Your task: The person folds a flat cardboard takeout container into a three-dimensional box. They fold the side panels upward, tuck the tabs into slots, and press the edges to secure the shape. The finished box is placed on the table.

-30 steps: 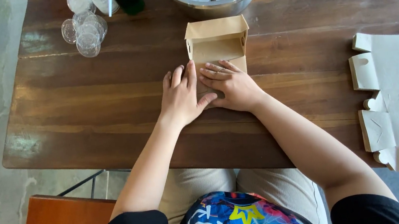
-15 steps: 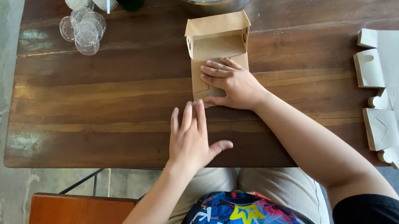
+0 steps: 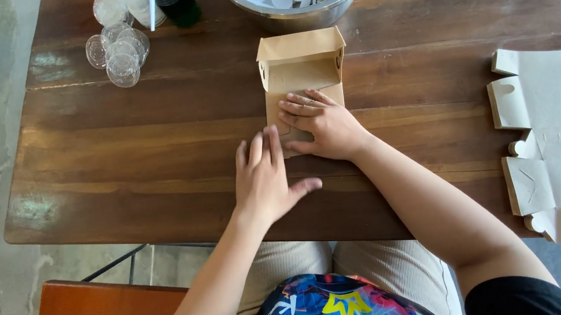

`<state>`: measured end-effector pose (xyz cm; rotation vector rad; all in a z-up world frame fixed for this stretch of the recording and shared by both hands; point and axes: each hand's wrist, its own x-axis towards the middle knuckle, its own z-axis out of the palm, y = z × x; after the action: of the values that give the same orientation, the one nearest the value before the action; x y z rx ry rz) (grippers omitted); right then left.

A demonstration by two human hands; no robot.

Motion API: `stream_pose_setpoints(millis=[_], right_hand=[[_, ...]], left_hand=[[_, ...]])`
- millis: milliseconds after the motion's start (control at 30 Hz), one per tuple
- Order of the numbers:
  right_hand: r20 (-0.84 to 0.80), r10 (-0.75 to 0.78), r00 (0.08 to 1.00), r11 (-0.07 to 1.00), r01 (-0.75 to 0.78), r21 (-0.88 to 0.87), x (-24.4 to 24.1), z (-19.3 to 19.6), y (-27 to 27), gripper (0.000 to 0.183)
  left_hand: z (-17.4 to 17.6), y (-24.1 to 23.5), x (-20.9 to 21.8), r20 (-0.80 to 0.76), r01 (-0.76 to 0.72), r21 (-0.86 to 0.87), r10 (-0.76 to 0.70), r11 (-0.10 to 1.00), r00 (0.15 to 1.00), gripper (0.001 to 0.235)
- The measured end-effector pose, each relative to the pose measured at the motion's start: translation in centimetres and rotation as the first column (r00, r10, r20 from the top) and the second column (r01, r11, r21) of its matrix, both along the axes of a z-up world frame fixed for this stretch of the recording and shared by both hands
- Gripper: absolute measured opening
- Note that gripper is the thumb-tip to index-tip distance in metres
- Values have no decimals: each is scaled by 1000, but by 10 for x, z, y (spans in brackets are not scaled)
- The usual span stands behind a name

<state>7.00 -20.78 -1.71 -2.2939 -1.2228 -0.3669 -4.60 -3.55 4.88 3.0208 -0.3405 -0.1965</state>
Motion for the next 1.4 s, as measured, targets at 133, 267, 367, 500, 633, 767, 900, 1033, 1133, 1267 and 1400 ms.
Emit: stream_pose_setpoints(millis=[133, 267, 367, 500, 633, 767, 900, 1033, 1133, 1267, 1400], right_hand=[[-7, -24, 1000, 1000, 24, -9, -2, 2, 0, 58], [5, -30, 1000, 1000, 30, 2, -1, 2, 1, 59], [-9, -22, 1000, 1000, 22, -18, -1, 3, -1, 59], [-25, -10, 1000, 1000, 9, -28, 0, 4, -1, 58], [-36, 14, 999, 999, -15, -38, 0, 6, -2, 60], [-28, 8, 1000, 1000, -8, -13, 0, 3, -1, 61], [-26, -11, 1000, 1000, 11, -3, 0, 0, -1, 61], [-23, -11, 1000, 1000, 11, 9, 0, 0, 0, 59], [-17, -17, 1000, 1000, 17, -11, -1, 3, 0, 61], [-12, -16, 1000, 1000, 16, -24, -1, 1, 0, 61], [-16, 3, 1000, 999, -3, -39, 1, 2, -3, 61]], left_hand=[[-5, 1, -37, -93, 32, 23, -30, 999, 995, 136], [-22, 1, -49, 43, 73, 46, -75, 996, 996, 133], [-27, 0, -32, 129, 60, 62, -68, 996, 989, 133], [-29, 4, 11, 254, 49, 36, -56, 998, 966, 128], [-42, 14, 49, 319, 64, -2, -60, 998, 946, 122], [-36, 15, 36, 306, 73, 4, -71, 997, 949, 124], [-13, 8, -10, 131, 86, -17, -84, 996, 988, 128], [-22, 6, -53, 114, 102, 30, -105, 994, 988, 132], [-25, 4, -55, 112, 98, 24, -100, 995, 989, 132], [-19, 2, -22, 79, 66, -32, -63, 997, 995, 130], [-25, 2, 26, 195, 36, -17, -32, 999, 980, 122]])
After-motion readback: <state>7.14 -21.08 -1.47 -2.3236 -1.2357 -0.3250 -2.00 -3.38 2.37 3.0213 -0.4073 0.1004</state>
